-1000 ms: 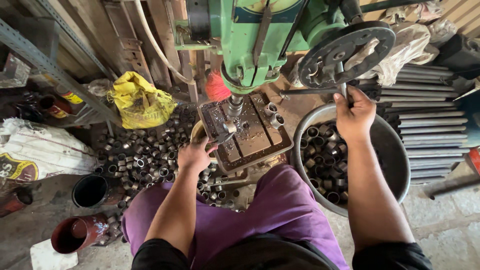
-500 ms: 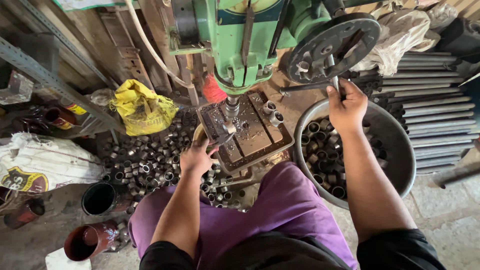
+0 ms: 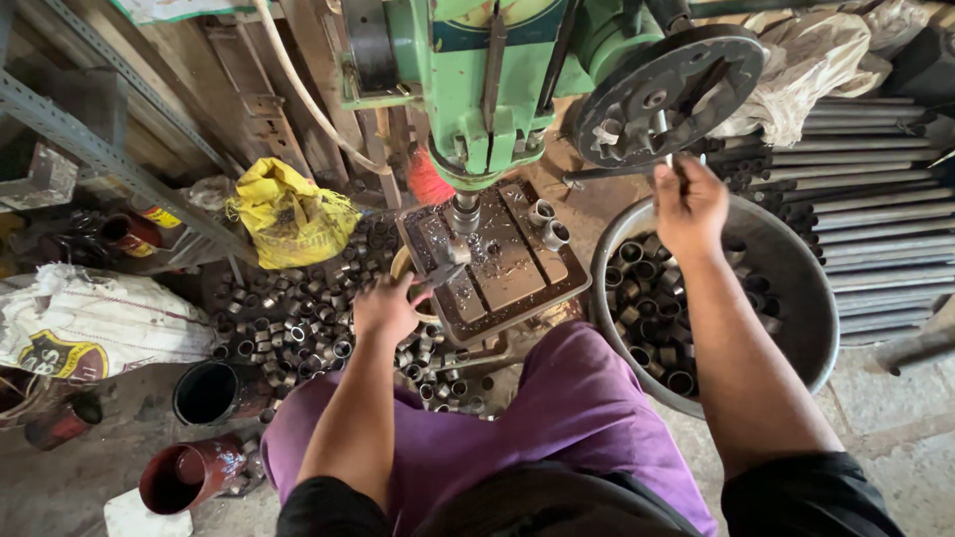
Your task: The person operates a drill press to machine small metal cylinders. They pick up a cylinder from a large metal bowl, place it under the drill bit, and use the handwheel to lower the drill for machining. After drilling, the person removes the part and places it into a pile on the floor.
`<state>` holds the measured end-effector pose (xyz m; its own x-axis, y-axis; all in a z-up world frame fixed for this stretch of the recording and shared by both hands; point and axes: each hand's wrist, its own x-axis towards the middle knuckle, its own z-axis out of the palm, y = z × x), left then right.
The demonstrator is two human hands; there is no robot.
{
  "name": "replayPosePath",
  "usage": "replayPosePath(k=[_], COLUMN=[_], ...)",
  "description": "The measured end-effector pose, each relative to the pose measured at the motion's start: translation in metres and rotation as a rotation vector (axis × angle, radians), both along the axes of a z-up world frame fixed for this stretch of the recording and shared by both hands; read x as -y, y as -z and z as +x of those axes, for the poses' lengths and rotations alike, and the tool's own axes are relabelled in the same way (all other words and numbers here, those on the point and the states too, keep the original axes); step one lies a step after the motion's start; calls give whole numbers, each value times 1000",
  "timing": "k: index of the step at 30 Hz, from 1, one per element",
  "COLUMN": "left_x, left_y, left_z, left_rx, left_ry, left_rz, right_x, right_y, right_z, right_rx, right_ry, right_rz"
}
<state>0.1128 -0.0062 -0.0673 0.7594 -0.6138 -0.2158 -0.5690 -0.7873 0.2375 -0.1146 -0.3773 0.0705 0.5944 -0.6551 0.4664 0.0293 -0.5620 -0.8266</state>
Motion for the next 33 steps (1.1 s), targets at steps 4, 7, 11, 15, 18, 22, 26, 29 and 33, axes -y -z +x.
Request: replayPosePath(k=[4, 7, 11, 15, 18, 22, 26, 29, 33], left_x=[1, 1, 0, 2, 0, -3, -5, -2, -3], left_y=[4, 7, -2, -8, -2, 11, 16, 8, 5], left_z=[-7, -2, -11, -13, -13, -6, -10, -12, -14], left_rx=[-3, 58, 48, -11, 38, 60, 89, 98, 70], left_ry=[-5, 27, 20, -31, -23, -2, -8, -28, -41], left_rz=[-79, -119, -140, -88, -98, -139, -218, -175, -151], right_x=[46, 76, 69, 58, 58, 54, 39, 22, 3], right_y=[40, 5, -82, -133, -157, -176, -172, -159, -137], right_z=[30, 62, 110, 114, 105, 75, 18, -14, -35], right_rx=[-139, -91, 301, 56, -86, -247, -399, -469, -487], right_ry=[-19, -120, -511, -330, -276, -259, -262, -277, -316], right_rz=[138, 212, 755, 383, 190, 23, -13, 20, 98])
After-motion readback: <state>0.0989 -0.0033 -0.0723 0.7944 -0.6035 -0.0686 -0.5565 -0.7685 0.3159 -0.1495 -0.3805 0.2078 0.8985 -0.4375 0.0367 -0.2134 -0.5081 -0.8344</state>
